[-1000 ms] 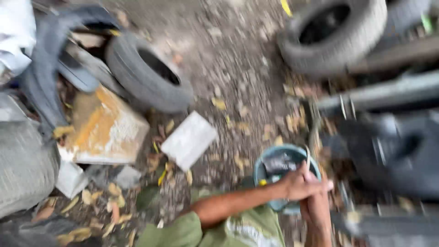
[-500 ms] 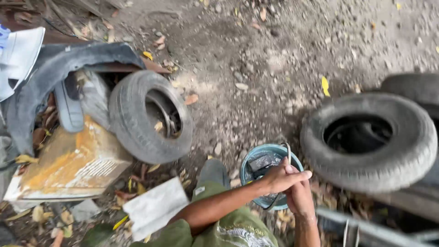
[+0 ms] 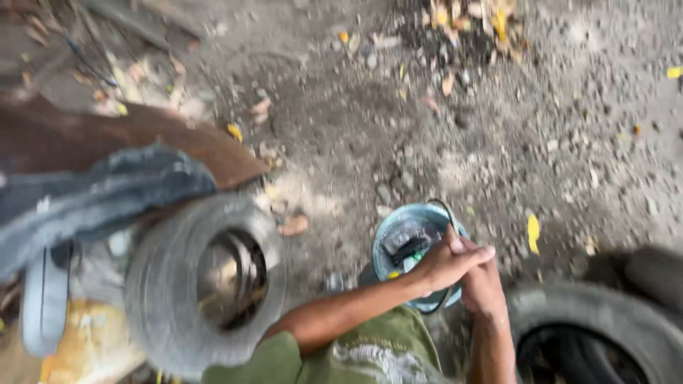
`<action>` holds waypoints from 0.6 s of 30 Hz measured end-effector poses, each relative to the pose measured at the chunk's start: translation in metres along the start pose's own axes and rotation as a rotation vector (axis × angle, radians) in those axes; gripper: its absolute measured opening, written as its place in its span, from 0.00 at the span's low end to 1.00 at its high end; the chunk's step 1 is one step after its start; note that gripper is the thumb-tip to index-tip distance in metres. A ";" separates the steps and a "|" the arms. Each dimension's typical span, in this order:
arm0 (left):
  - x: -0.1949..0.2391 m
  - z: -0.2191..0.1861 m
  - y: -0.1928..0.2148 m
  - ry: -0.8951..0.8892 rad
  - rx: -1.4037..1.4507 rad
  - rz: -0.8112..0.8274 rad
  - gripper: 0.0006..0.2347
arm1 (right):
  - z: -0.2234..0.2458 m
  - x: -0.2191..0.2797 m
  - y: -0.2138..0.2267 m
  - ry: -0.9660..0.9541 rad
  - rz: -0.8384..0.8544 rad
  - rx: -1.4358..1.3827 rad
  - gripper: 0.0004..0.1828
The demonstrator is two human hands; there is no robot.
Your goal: The person washes a cloth under a running tap, then walks to a white car and uses the wet cloth to wipe the front bumper and side panel.
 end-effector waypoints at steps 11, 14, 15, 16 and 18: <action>-0.365 -0.097 0.279 -0.016 -0.041 -0.277 0.22 | 0.014 -0.479 -0.083 -0.123 0.255 -0.013 0.22; -0.467 -0.134 0.363 0.033 -0.049 -0.307 0.23 | 0.015 -0.621 -0.114 -0.186 0.275 -0.026 0.22; -0.499 -0.147 0.393 0.026 -0.133 -0.364 0.23 | 0.016 -0.664 -0.122 -0.250 0.240 0.006 0.21; -0.529 -0.161 0.423 0.012 -0.134 -0.378 0.23 | 0.029 -0.705 -0.144 -0.244 0.258 0.011 0.21; -0.589 -0.177 0.484 0.053 -0.140 -0.424 0.23 | 0.052 -0.786 -0.184 -0.208 0.291 -0.009 0.22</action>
Point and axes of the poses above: each hand's wrist, its own x-axis away from the middle knuckle, its own y-axis out of the back of the hand, z = x × y, the point moved 9 cm from there along -x, towards the middle knuckle, and after that the axes turned 3 degrees about y, right-handed, at the moved point
